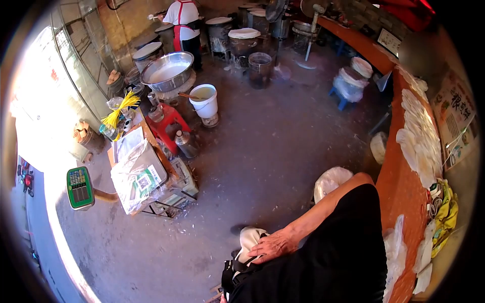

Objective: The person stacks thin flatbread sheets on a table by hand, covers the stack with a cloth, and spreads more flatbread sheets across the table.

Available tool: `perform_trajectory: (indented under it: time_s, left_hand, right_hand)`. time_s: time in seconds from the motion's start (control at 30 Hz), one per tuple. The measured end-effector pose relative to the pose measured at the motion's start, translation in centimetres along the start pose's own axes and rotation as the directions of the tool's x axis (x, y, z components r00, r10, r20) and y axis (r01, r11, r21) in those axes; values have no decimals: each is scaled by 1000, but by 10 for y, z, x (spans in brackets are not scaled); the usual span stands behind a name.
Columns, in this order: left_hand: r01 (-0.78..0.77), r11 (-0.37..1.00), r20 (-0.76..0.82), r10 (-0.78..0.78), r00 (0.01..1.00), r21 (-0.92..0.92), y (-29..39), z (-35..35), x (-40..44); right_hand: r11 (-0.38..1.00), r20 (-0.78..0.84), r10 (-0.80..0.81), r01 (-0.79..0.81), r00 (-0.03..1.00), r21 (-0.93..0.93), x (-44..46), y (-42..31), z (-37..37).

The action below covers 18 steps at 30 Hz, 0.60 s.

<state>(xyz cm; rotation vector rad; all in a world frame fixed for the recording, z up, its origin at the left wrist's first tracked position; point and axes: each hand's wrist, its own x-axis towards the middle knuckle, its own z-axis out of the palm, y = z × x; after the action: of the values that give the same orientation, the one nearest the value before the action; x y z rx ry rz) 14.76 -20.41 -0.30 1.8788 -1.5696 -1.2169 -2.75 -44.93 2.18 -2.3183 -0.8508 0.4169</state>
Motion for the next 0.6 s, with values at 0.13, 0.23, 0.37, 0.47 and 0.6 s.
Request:
perform_trajectory:
  time_s: [0.13, 0.23, 0.37, 0.47, 0.6]
  left_hand:
    - [-29, 1000, -12, 29, 1000, -4, 1, 7, -6]
    - [-46, 999, -17, 46, 999, -6, 0, 11, -11]
    - [-44, 999, -16, 44, 999, 5, -1, 15, -17]
    - [-36, 999, -18, 36, 999, 12, -2, 16, -20]
    - [-7, 1000, -28, 8, 1000, 8, 1, 14, -18]
  right_hand:
    - [998, -6, 14, -13, 1000, 57, 2, -6, 26]
    - [996, -42, 22, -19, 999, 86, -3, -13, 36]
    - [991, 16, 69, -71, 997, 117, -6, -20, 42]
    - [988, -41, 54, -47, 998, 150, -12, -16, 46]
    - [981, -136, 25, 1, 990, 193, -18, -11, 36]
